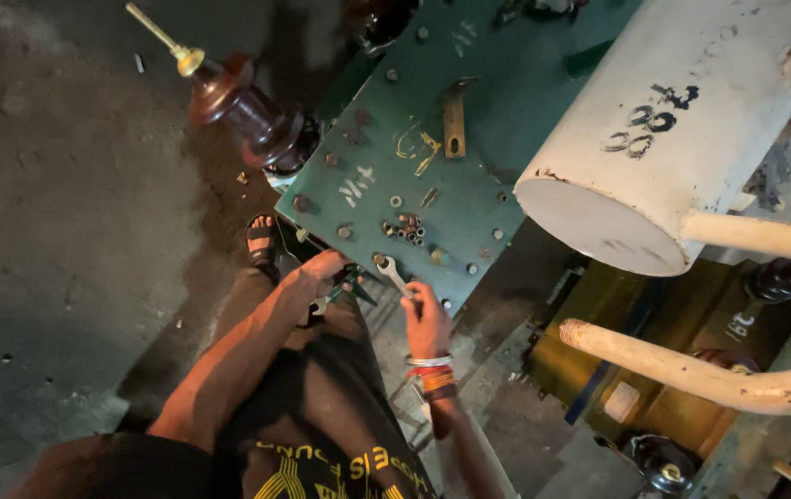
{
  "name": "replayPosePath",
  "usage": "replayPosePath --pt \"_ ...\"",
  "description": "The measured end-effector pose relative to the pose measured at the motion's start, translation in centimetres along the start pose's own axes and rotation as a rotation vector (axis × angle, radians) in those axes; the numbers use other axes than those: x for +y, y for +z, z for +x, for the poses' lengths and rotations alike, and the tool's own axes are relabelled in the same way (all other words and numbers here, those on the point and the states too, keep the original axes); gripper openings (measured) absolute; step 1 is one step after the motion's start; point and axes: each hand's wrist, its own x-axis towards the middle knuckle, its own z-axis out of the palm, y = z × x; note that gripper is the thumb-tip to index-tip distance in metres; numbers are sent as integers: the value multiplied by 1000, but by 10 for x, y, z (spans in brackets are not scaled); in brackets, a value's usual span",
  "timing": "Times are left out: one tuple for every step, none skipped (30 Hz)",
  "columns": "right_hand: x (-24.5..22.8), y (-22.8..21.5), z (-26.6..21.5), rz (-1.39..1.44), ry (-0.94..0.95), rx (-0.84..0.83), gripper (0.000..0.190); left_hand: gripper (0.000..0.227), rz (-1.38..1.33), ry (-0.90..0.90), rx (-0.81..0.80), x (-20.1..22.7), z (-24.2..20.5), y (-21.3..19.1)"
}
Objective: The person uses two wrenches to tighten bolts on a green metal plate attached to a large white cylindrical object. The person systematically moves from one bolt to another, using the wrenches to apply torque.
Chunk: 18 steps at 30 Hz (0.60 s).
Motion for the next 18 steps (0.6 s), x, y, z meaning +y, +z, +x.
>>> replayPosePath --pt "2 3 -9 13 -6 -4 25 22 14 7 9 -6 0 1" --pt "4 7 -11 31 -18 -4 28 21 -28 21 7 -8 1 0" --pt "5 10 -12 99 43 -19 28 19 -70 36 5 -9 2 0" --pt "6 11 -13 167 107 -35 29 18 -113 47 3 -11 2 0" --pt "7 11 -12 234 171 -51 30 19 -123 45 20 -12 2 -1" --pt "9 10 -11 209 146 -24 29 20 -134 43 37 -15 2 1" --pt "11 9 -10 184 122 3 27 22 -145 40 55 -18 1 2" --pt "12 8 -9 161 98 29 26 21 -139 82 71 -20 -1 2" --pt "12 8 -9 187 126 -3 26 21 -133 125 88 -21 -4 2" --pt "14 5 -8 210 156 -25 26 21 -124 163 95 -22 -3 6" --pt "15 3 -8 234 185 -47 27 22 -113 153 92 -22 -3 10" --pt "16 1 -4 240 177 -49 27 23 -105 147 91 -20 -3 13" --pt "17 -1 0 246 168 -51 27 24 -97 141 90 -17 -3 15" --pt "18 -1 4 256 158 -62 27 24 -77 148 119 -14 -5 14" --pt "19 -2 9 222 147 -76 28 24 -57 156 148 -11 -6 13" --pt "20 -4 12 187 139 -91 29 25 -37 161 177 -9 -9 12" --pt "21 -6 16 153 131 -105 30 25 -33 143 141 -8 -12 10" --pt "23 -11 20 148 57 -106 29 25 -28 125 100 -7 -13 9"
